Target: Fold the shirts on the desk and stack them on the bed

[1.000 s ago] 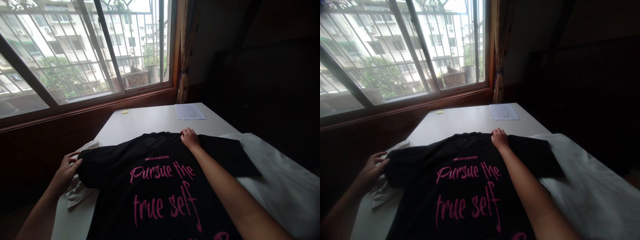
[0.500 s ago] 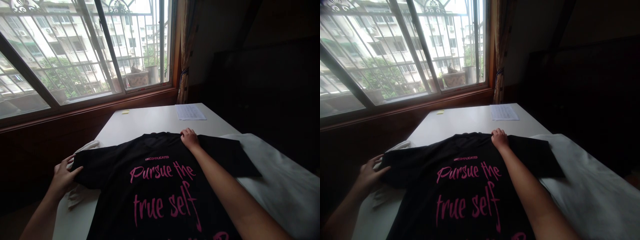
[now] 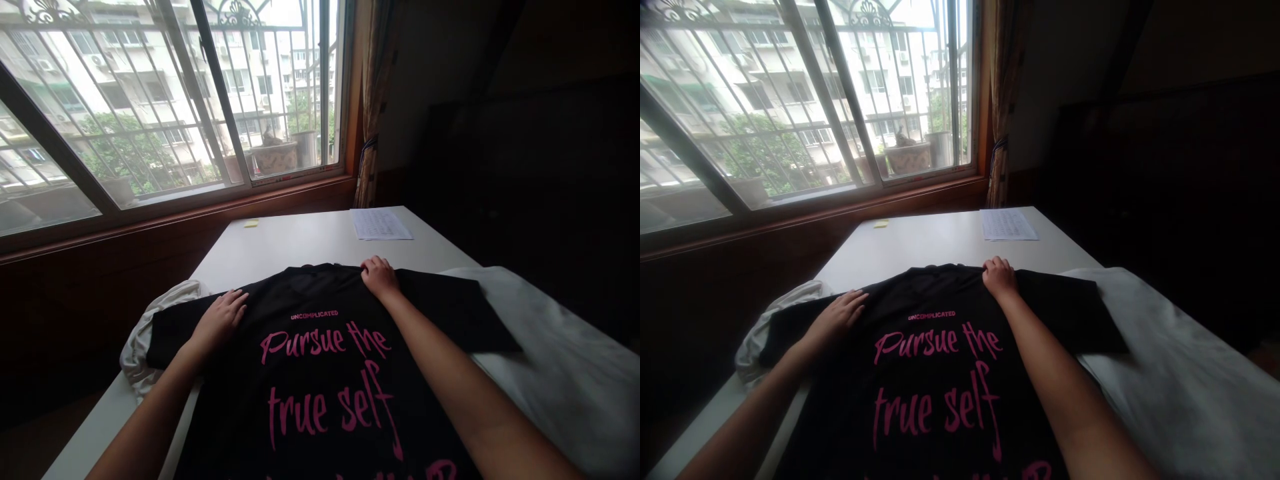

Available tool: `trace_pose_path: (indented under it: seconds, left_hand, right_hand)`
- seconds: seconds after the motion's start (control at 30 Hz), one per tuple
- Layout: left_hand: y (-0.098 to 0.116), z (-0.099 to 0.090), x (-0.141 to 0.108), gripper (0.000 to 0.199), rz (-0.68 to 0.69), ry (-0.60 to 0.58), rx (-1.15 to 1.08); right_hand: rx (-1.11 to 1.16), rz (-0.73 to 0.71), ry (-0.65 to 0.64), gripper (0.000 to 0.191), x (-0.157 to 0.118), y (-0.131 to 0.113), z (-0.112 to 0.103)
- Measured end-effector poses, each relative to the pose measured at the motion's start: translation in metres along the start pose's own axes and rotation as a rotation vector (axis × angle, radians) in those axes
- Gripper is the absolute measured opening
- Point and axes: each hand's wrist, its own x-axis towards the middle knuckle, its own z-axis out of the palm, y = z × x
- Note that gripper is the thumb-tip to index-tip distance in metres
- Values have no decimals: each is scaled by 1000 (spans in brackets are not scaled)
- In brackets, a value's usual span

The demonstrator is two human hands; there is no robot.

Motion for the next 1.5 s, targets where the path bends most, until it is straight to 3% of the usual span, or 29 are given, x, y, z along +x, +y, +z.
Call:
trace_pose_path:
  seconds: [0.17,0.3,0.4,0.5,0.6,0.7,0.8,1.0,1.2,1.33,1.5]
  left_hand:
    - [-12,18,33,58,-172,-151,51]
    - [-35,15,40,59,-271,-160,83]
    - [-39,11,43,58,-276,-155,115]
    - [-19,10,48,59,-215,-85,194]
    - [23,16,60,59,-44,-6,182]
    - [71,30,76,60,84,-42,43]
    - [97,45,92,66,68,-78,-5]
    - [88,52,105,66,-2,-100,-51]
    - [86,50,105,68,-6,-113,-70]
    - [89,50,104,68,-12,-109,-69]
    - [90,48,104,70,-25,-113,-63]
  right_hand:
    - [3,1,-3,24,-1,0,-1]
    - [4,3,-12,24,0,0,-1]
    - [2,5,-14,23,0,0,-1]
    - [-2,4,-14,23,1,-1,0]
    - [-7,3,-15,23,0,-1,0]
    - [-15,3,-19,23,0,-2,-1]
    - [-23,0,-27,23,0,-1,-1]
    - [-50,-26,-53,27,1,0,-3]
    - [-90,-73,-72,36,-1,-8,-20]
    - [-68,-101,-82,38,-10,-36,-29]
    - [15,-262,-205,45,-41,-80,-17]
